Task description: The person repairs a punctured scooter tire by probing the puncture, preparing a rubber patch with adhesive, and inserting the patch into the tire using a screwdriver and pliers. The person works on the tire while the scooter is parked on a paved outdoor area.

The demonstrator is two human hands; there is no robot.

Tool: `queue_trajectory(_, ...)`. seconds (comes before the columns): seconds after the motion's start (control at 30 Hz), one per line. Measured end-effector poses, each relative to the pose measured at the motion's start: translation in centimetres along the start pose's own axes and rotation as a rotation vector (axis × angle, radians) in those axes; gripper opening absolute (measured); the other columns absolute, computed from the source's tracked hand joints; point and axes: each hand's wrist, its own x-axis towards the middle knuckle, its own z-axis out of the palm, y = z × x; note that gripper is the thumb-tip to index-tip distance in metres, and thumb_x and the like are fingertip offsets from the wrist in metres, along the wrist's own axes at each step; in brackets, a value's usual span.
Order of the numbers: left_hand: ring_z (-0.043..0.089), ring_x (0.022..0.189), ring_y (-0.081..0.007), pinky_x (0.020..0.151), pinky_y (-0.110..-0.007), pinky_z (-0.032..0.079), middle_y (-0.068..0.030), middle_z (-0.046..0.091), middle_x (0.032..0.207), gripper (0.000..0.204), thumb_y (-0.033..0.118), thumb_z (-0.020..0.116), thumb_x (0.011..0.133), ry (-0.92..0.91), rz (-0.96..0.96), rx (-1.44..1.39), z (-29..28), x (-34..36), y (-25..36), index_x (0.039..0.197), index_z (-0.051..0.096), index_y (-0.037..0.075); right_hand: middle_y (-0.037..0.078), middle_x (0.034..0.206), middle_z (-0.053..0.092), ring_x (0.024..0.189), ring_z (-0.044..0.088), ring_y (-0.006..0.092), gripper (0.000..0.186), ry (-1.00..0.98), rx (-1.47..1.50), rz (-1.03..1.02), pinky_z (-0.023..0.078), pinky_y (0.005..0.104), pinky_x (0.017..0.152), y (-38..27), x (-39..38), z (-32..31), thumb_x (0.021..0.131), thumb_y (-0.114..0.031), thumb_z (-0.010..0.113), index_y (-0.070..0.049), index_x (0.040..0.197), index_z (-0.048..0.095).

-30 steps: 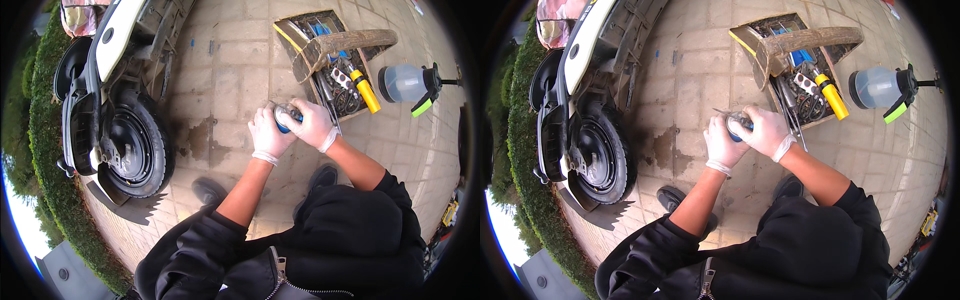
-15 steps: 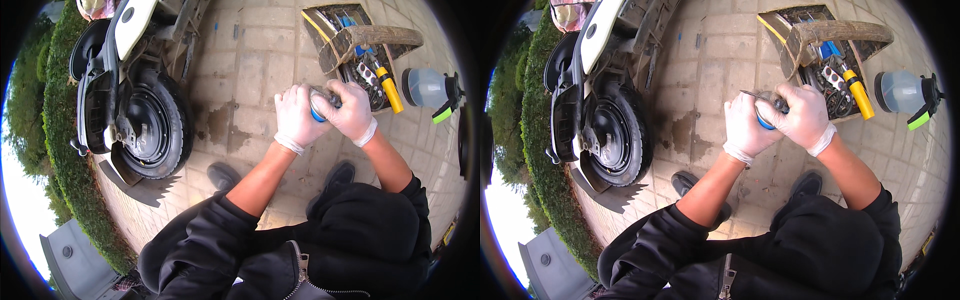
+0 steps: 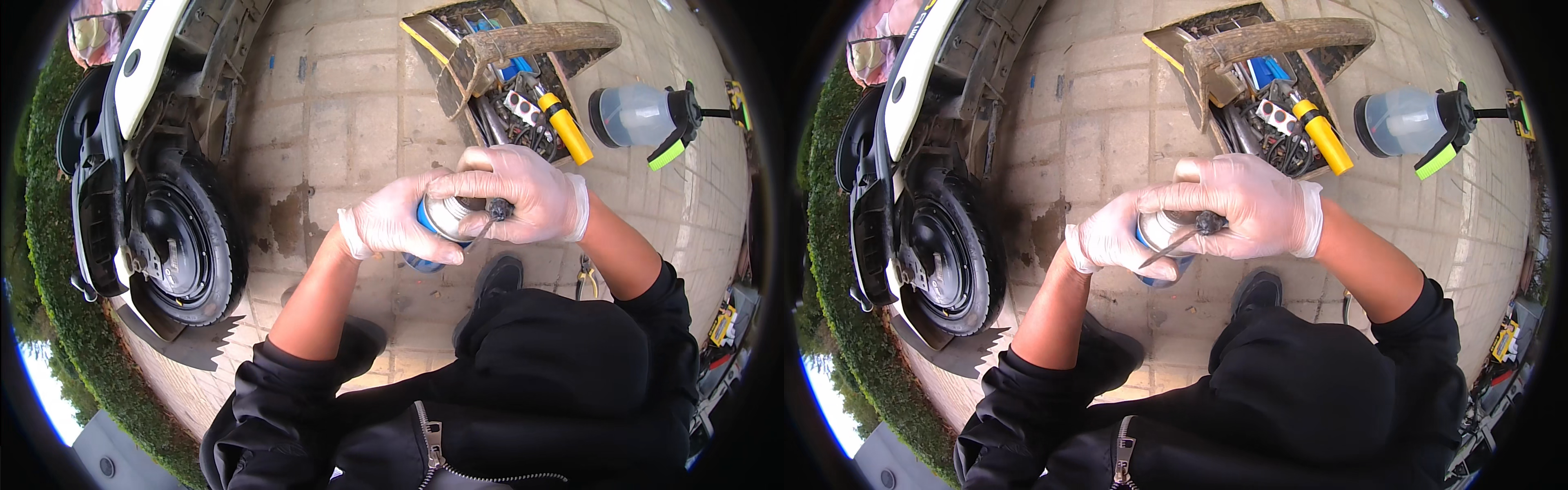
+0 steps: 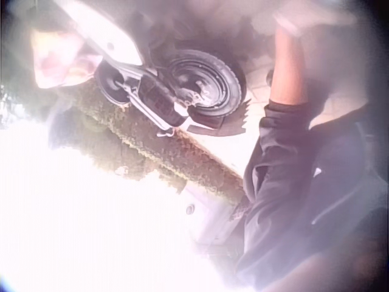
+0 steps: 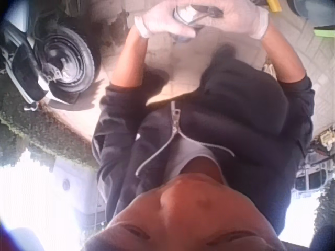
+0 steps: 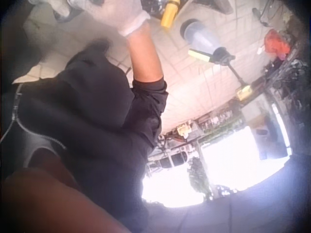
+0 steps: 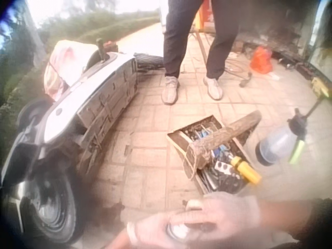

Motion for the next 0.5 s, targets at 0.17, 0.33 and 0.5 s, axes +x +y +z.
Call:
queue_trajectory(0.17, 0.067, 0.096, -0.0294, 0.088, -0.042, 0.051, -0.0127, 0.068, 0.103, 0.077, 0.032, 0.089, 0.057, 0.583, 0.191, 0.923, 0.6, 2.5, -2.5, 0.122, 0.056, 0.006, 0.013, 0.090, 0.071, 0.081, 0.071, 0.0315, 0.055, 0.221, -0.243, 0.424, 0.056, 0.0412, 0.068, -0.6, -0.3, 1.9, 0.086, -0.049, 0.071, -0.008, 0.122, 0.065)
queue_trajectory(0.33, 0.060, 0.105, -0.0347, 0.097, -0.044, 0.041, -0.0144, 0.065, 0.109, 0.083, 0.034, 0.088, 0.055, 0.658, 0.272, 1.080, 0.5, 3.4, -5.2, 0.125, 0.053, 0.007, 0.012, 0.093, 0.069, 0.079, 0.069, 0.0321, 0.040, 0.138, -0.245, 0.266, 0.056, 0.0412, 0.069, 1.1, -1.6, 2.9, 0.088, -0.044, 0.069, -0.012, 0.112, 0.068)
queue_trajectory(0.5, 0.057, 0.107, -0.0342, 0.097, -0.046, 0.040, -0.0100, 0.061, 0.113, 0.082, 0.030, 0.091, 0.053, 0.737, 0.284, 1.044, 0.2, 5.3, -8.1, 0.124, 0.052, 0.013, 0.012, 0.106, 0.066, 0.076, 0.070, 0.0308, 0.023, 0.091, -0.317, 0.539, 0.056, 0.0415, 0.066, 1.7, -1.9, 3.1, 0.085, -0.030, 0.070, -0.014, 0.101, 0.068)
